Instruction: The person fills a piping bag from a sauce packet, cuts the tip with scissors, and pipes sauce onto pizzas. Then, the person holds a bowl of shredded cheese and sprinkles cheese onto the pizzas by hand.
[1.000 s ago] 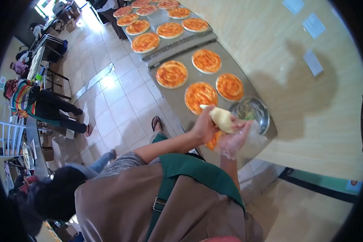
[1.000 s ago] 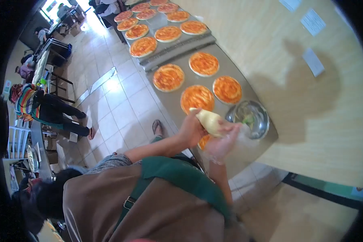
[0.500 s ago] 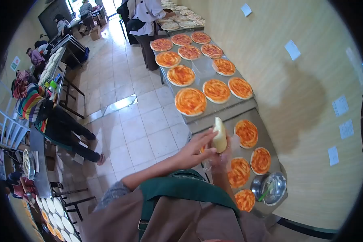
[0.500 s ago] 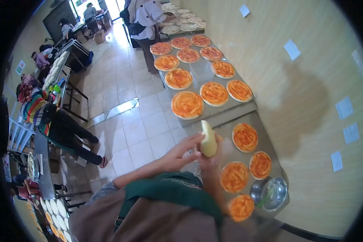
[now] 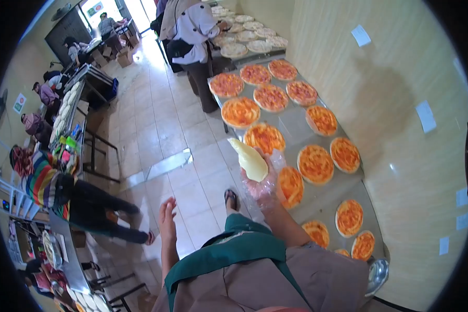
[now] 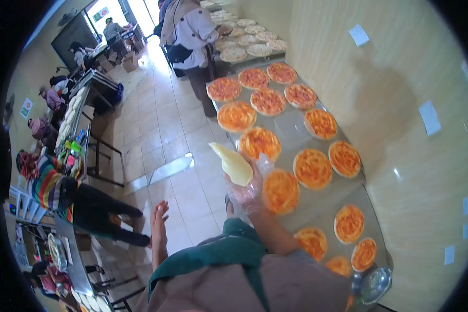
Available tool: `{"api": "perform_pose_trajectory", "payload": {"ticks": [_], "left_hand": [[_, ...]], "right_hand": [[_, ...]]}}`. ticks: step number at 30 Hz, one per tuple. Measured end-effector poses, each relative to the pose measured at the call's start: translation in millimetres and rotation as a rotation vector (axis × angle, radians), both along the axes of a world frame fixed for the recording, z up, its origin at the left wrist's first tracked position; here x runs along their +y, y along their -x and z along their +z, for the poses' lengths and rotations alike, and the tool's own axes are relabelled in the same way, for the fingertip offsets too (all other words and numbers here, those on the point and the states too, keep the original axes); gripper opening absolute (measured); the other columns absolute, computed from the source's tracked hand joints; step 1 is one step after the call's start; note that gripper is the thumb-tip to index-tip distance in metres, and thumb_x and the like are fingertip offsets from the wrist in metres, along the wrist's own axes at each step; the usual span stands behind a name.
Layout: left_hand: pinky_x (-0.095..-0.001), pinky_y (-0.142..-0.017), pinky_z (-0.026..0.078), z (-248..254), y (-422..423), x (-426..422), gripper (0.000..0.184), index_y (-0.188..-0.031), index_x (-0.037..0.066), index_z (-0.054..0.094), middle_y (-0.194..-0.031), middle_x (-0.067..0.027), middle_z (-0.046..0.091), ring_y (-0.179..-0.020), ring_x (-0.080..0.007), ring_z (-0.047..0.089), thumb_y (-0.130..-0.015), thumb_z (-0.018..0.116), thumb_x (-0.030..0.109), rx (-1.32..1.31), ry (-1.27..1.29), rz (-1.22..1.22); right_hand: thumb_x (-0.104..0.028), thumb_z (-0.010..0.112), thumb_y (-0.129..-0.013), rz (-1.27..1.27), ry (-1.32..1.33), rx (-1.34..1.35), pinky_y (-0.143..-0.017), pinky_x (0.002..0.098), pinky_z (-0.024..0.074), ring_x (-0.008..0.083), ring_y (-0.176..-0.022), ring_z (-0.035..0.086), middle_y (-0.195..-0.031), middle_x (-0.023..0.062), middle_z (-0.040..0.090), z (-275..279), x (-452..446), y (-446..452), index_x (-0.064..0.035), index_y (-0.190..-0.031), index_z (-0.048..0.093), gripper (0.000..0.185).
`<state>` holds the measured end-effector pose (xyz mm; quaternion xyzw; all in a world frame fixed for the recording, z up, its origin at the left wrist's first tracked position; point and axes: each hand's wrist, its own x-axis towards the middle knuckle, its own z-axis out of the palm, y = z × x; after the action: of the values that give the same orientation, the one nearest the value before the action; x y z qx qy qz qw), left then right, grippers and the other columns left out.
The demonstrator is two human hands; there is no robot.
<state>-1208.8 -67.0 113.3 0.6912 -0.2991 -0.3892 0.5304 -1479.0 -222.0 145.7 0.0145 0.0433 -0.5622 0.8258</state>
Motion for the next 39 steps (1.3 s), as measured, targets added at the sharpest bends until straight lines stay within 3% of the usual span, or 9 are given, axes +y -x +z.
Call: {"api": "perform_pose_trajectory", "payload": {"ticks": [5,10,14,20,26,31,33,35,39], "left_hand": [[-0.0348,-0.089,0.038,-32,-67,-103,0.043,-0.121,0.007,0.050,-0.119,-0.0092,0.055,-0.110,-0.0204,0.051,-0.093,0.044,0.039,0.022,-0.227,-0.105],[-0.0322,-0.090,0.039,-12,-85,-228,0.037,-0.118,0.002,0.050,-0.114,-0.0102,0.056,-0.106,-0.0190,0.051,-0.094,0.045,0.030,-0.148,-0.107,-0.504],[-0.0296,-0.088,0.038,-23,-95,-308,0.033,-0.117,0.005,0.051,-0.112,-0.0037,0.056,-0.101,-0.0152,0.053,-0.095,0.044,0.028,-0.138,-0.103,-0.513],[-0.0299,-0.093,0.037,-1,-70,-468,0.038,-0.121,0.001,0.049,-0.115,-0.0080,0.055,-0.107,-0.0161,0.050,-0.096,0.042,0.029,0.190,-0.129,-0.861],[-0.0363,-0.101,0.032,20,10,-606,0.059,-0.132,0.005,0.036,-0.128,-0.0113,0.045,-0.121,-0.0221,0.041,-0.094,0.032,0.050,0.635,0.005,-1.336],[-0.0402,-0.096,0.038,39,67,-673,0.058,-0.123,0.004,0.042,-0.118,-0.0107,0.051,-0.109,-0.0233,0.050,-0.094,0.027,0.052,1.354,-0.302,-0.898],[-0.0415,-0.096,0.040,19,77,-696,0.055,-0.121,0.005,0.044,-0.116,-0.0103,0.053,-0.107,-0.0238,0.052,-0.093,0.032,0.052,1.494,-0.410,-0.849],[-0.0407,-0.093,0.044,-19,94,-720,0.051,-0.112,0.005,0.048,-0.112,-0.0113,0.054,-0.104,-0.0245,0.054,-0.092,0.037,0.050,1.494,-0.516,-0.838],[-0.0394,-0.086,0.048,-24,103,-749,0.050,-0.105,0.004,0.052,-0.098,-0.0122,0.058,-0.093,-0.0244,0.058,-0.092,0.038,0.050,1.702,-0.605,-0.853]], "right_hand": [[-0.034,0.033,-0.096,-0.229,-0.149,0.183,-0.071,0.0410,0.0551,0.0244,-0.101,0.059,-0.109,0.0082,0.061,8,-127,-18,-0.0113,-0.117,0.054,0.038],[-0.033,0.033,-0.096,-0.405,-0.129,0.151,-0.072,0.0396,0.0555,0.0255,-0.098,0.059,-0.109,0.0086,0.059,22,-215,-32,-0.0076,-0.112,0.053,0.036],[-0.031,0.035,-0.096,-0.512,-0.117,0.164,-0.072,0.0397,0.0555,0.0263,-0.098,0.059,-0.109,0.0092,0.059,39,-268,-40,-0.0074,-0.113,0.053,0.034],[-0.034,0.030,-0.097,-0.720,-0.070,0.299,-0.077,0.0428,0.0540,0.0285,-0.104,0.057,-0.117,0.0114,0.056,34,-339,-55,-0.0066,-0.117,0.051,0.040],[-0.037,0.029,-0.098,-0.907,-0.127,0.566,-0.092,0.0420,0.0456,0.0279,-0.112,0.051,-0.121,0.0131,0.053,34,-407,-108,-0.0057,-0.119,0.050,0.044],[-0.035,0.034,-0.097,-1.006,-0.211,0.834,-0.097,0.0364,0.0391,0.0242,-0.110,0.051,-0.116,0.0154,0.054,36,-454,-146,-0.0020,-0.107,0.053,0.040],[-0.033,0.037,-0.096,-1.002,-0.203,1.432,-0.096,0.0359,0.0391,0.0241,-0.106,0.052,-0.112,0.0151,0.055,-1,-452,-139,-0.0007,-0.106,0.053,0.037],[-0.030,0.039,-0.096,-1.002,-0.133,1.654,-0.094,0.0364,0.0401,0.0235,-0.098,0.054,-0.102,0.0139,0.056,-22,-465,-128,-0.0010,-0.099,0.051,0.032],[-0.026,0.037,-0.097,-1.163,0.098,1.344,-0.085,0.0385,0.0432,0.0215,-0.076,0.055,-0.071,0.0097,0.051,-10,-530,-116,-0.0053,-0.077,0.044,0.029]]}}
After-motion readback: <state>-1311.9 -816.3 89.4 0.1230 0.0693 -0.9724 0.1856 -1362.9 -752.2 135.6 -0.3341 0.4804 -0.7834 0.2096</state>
